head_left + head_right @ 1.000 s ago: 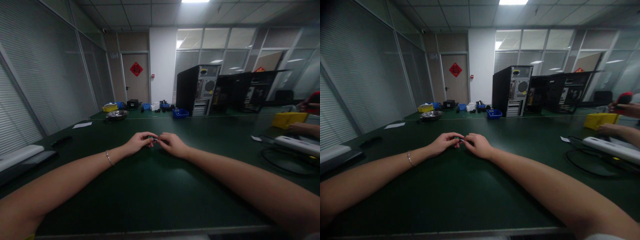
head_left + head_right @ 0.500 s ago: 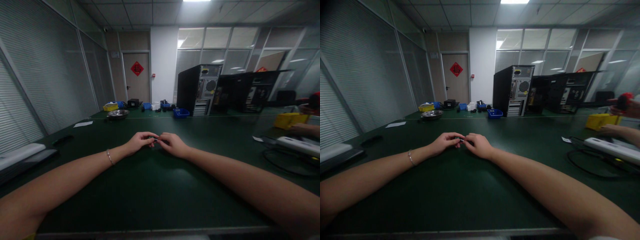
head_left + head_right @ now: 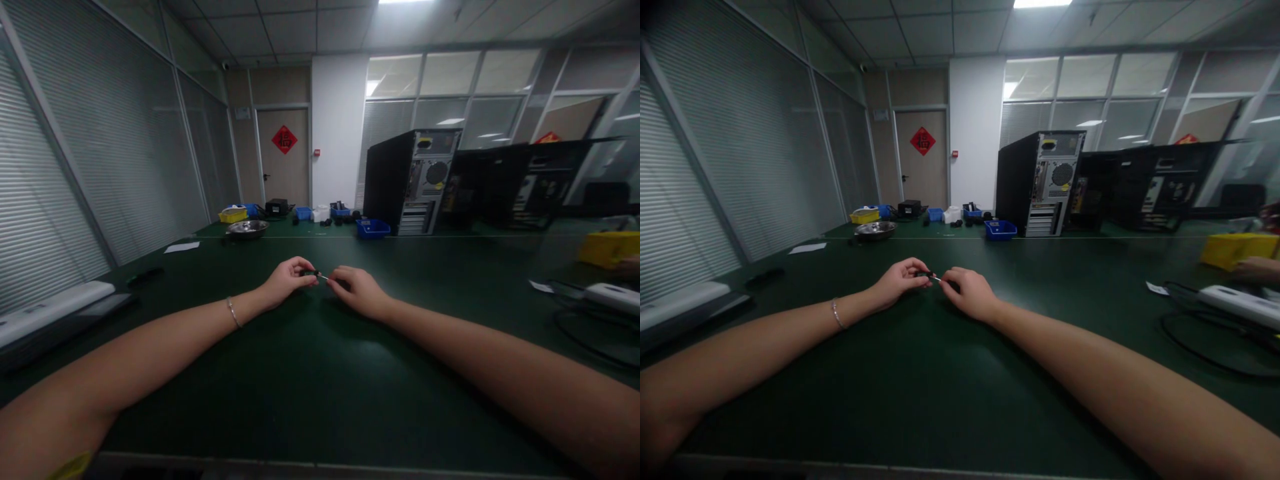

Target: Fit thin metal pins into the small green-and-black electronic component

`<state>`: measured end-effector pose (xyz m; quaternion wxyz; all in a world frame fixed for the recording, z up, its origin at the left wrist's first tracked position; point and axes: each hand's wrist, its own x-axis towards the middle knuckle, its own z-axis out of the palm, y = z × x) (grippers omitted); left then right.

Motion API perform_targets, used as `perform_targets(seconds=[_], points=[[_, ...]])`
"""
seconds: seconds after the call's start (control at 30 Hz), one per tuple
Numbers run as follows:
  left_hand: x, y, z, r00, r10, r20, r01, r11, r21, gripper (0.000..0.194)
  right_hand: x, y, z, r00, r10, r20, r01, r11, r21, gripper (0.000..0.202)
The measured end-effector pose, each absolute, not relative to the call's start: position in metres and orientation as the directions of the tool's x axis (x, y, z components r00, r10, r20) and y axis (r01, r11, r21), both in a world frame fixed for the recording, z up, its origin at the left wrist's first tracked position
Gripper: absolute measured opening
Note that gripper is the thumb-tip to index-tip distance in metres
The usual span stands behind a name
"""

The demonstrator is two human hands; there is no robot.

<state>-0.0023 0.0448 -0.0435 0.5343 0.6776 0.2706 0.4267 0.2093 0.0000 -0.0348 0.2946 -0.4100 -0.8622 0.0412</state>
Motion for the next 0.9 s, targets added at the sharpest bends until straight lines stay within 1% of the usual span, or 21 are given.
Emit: perform_targets(seconds=[0.23,0.3,0.5,0.7,0.9], points=[[-0.005,0.049,-0.047,0.501,0.805,0.317,-0.003,-0.364,0.931,0.028,0.208,0.000,-0.034,-0.484,0.738,0.470,0.688,0.653,-0.316,0.019],[-0.005,0.050,-0.047,0.506,0.807,0.304,0.020,-0.363,0.932,0.026,0.208,0.000,-0.034,-0.486,0.738,0.469,0.690,0.653,-0.313,0.019],[-0.007,0.050,-0.048,0.554,0.797,0.242,0.007,-0.295,0.955,0.030,0.206,0.000,-0.035,-0.499,0.723,0.477,0.678,0.669,-0.305,0.019],[-0.010,0.046,-0.046,0.607,0.752,0.257,0.024,-0.340,0.940,0.029,0.202,-0.005,-0.031,-0.491,0.731,0.475,0.687,0.660,-0.305,0.020],[-0.015,0.046,-0.047,0.617,0.745,0.251,0.017,-0.332,0.943,0.026,0.194,-0.011,-0.025,-0.481,0.754,0.448,0.691,0.640,-0.335,0.020]])
